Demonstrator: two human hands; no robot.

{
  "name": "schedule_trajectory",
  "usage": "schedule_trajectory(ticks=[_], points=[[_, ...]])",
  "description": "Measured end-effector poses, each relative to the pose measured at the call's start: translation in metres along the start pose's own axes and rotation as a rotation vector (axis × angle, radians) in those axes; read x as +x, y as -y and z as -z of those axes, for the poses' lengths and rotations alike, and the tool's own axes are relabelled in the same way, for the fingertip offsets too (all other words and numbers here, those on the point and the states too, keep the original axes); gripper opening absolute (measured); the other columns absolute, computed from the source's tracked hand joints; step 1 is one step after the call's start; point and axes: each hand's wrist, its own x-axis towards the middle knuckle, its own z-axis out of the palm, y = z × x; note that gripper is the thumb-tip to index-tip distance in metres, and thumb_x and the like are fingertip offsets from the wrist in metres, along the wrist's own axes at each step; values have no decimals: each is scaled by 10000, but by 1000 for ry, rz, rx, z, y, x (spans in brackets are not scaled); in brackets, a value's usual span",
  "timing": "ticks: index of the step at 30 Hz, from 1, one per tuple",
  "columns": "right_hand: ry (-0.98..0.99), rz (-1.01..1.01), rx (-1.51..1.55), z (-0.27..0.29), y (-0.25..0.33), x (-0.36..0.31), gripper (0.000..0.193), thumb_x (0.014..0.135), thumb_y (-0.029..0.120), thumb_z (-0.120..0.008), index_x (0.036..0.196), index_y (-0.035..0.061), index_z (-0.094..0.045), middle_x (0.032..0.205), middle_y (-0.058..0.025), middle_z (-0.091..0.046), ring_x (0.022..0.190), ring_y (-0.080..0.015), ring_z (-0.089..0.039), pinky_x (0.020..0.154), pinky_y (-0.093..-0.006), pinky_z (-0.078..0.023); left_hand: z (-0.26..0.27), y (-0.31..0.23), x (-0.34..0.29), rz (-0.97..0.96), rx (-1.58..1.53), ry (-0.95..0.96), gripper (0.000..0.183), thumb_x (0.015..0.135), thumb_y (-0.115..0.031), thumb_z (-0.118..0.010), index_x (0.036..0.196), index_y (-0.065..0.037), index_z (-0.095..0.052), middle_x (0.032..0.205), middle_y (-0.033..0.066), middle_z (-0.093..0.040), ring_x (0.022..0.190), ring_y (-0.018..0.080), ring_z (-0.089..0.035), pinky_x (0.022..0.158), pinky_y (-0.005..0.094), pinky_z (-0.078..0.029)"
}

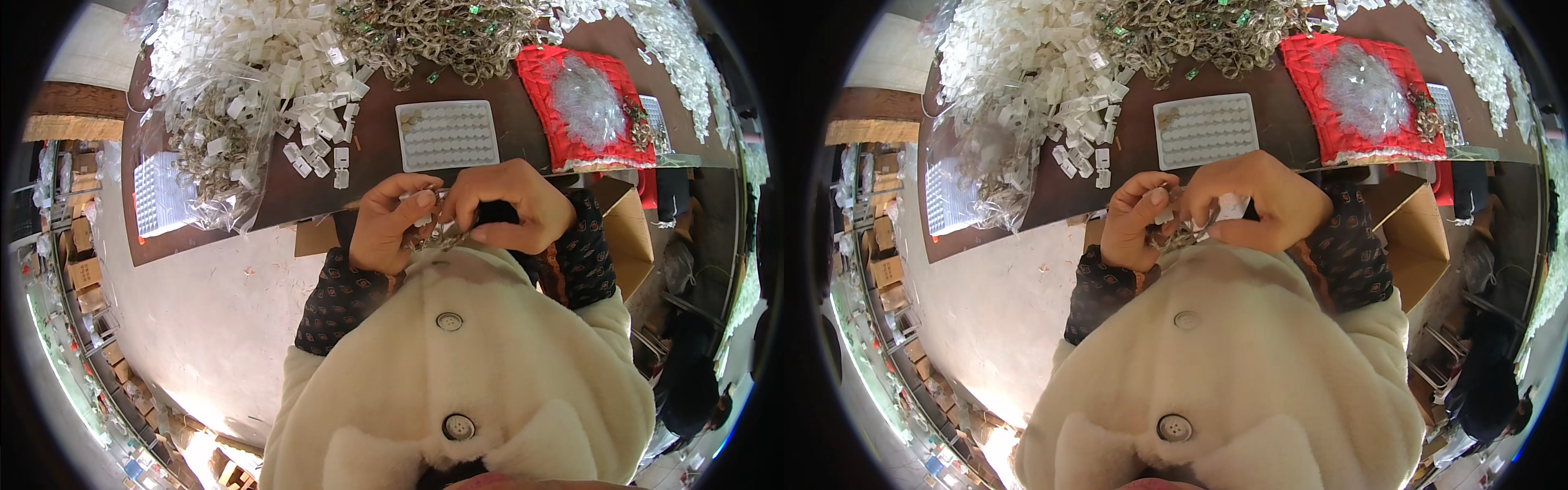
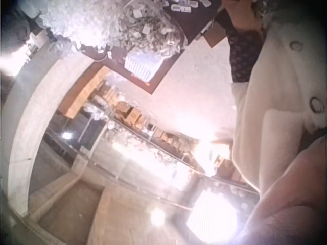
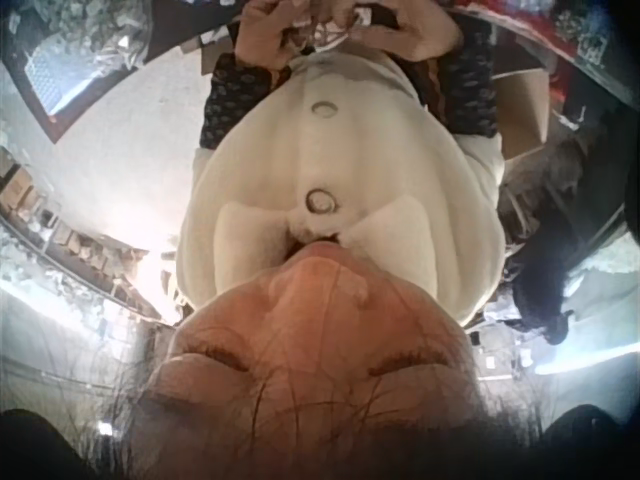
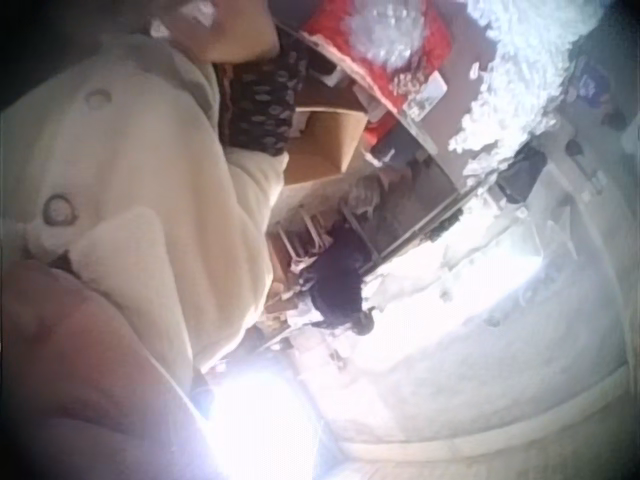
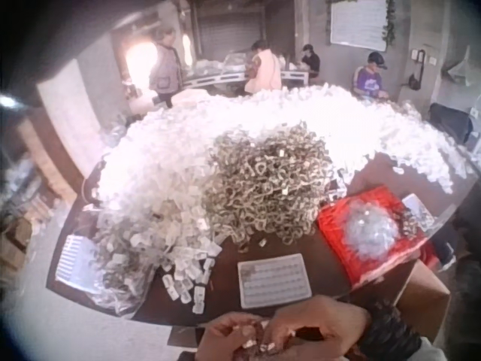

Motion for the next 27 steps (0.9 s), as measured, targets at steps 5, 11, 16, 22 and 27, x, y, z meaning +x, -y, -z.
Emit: schedule_trajectory(ticks=[5,11,16,22,27], points=[[-476,-29,-479,-32,-3,3,262,750,48,-769,983,34,-648,995,-129,-655,944,-278,-643,886,-356,-487,2,13,1,-125,-50,-143,198,955,-156,-660,1127,-58,-662,958,47,-675,775,106,-608,599,217,-480],[-582,236,-900,-51,-18,23,203,800,10,-707,982,56,-630,840,-86,-655,780,-292,-637,936,-471,-474,-1,17,3,-128,-141,-228,202,956,-163,-663,1128,-57,-666,979,30,-678,795,108,-608,639,229,-497],[-676,183,-674,-43,-8,19,192,818,-59,-686,991,23,-670,884,-108,-672,836,-267,-659,884,-399,-513,-6,-19,-11,-424,203,-216,207,892,-2,-667,1097,-21,-648,933,73,-654,713,100,-600,611,240,-498],[-686,29,-300,-40,-12,5,151,863,-52,-675,1005,-2,-668,940,-113,-685,864,-186,-657,802,-281,-507,20,-148,-12,-1264,936,-498,180,850,55,-720,996,-46,-688,1022,93,-682,843,155,-619,759,288,-523],[-688,-2,-263,-41,-17,2,153,857,-42,-691,1004,-6,-673,932,-112,-684,833,-178,-661,779,-278,-518,28,-161,-15,-1278,1991,-804,253,764,-108,-816,1000,-73,-731,1005,94,-682,935,283,-622,867,409,-473]])
